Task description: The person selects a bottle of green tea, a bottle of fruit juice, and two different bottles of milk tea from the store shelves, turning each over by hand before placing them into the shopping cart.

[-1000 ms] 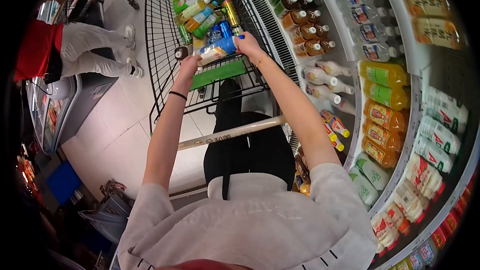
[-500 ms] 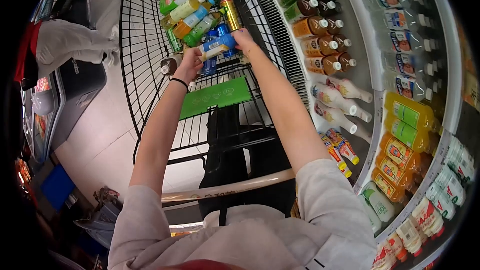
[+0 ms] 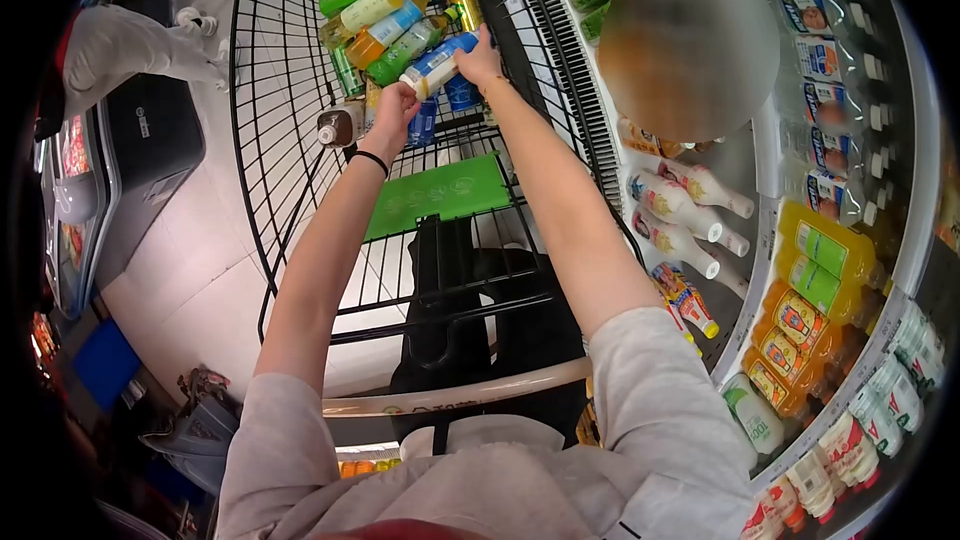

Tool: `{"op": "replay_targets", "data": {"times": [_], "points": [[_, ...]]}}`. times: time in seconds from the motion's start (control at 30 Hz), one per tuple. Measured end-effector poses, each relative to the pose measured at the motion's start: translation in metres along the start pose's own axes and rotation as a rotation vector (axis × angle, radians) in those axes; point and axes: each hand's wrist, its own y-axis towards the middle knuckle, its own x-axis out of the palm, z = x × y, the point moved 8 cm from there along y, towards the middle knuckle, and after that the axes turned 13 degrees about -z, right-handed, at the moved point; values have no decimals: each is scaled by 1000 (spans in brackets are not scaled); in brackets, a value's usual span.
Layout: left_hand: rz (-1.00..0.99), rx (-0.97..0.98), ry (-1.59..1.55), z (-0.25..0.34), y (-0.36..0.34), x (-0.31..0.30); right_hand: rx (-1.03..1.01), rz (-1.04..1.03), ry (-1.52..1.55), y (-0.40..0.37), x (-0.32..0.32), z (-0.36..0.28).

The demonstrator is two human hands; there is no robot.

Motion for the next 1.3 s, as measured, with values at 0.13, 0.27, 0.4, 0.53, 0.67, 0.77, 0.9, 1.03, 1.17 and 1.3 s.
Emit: {"op": "replay_targets", "data": {"times": [0.13, 0.27, 0.4, 0.53, 0.67, 0.77, 0.9, 1.03, 1.17, 1.3], "points": [[83, -60, 57, -12, -4, -2, 48, -34, -172, -19, 3, -1], [142, -138, 194, -16, -24, 8, -109, -317, -579, -50, 14, -22], [-26, -105, 310, -4, -52, 35, -224, -608, -907, -108, 19, -35], [-219, -30, 623, 19, -124, 82, -392, -563, -779, -206, -22, -62], [-268, 250, 1124, 41, -223, 126, -448, -411, -548, -328, -84, -101], [-340, 383, 1295, 52, -327, 172, -466, -297, -357, -418, -122, -111], [-269, 549, 1585, 37, -417, 206, -521, -161, -247, -527, -155, -98], [-120, 812, 1763, 20, -482, 217, -462, 108, -36, -641, -173, -47], [-139, 881, 1901, 1, -487, 205, -325, 151, 246, -717, -134, 55], [-28, 924, 1983, -10, -499, 223, -21, 267, 359, -775, -62, 180]]}}
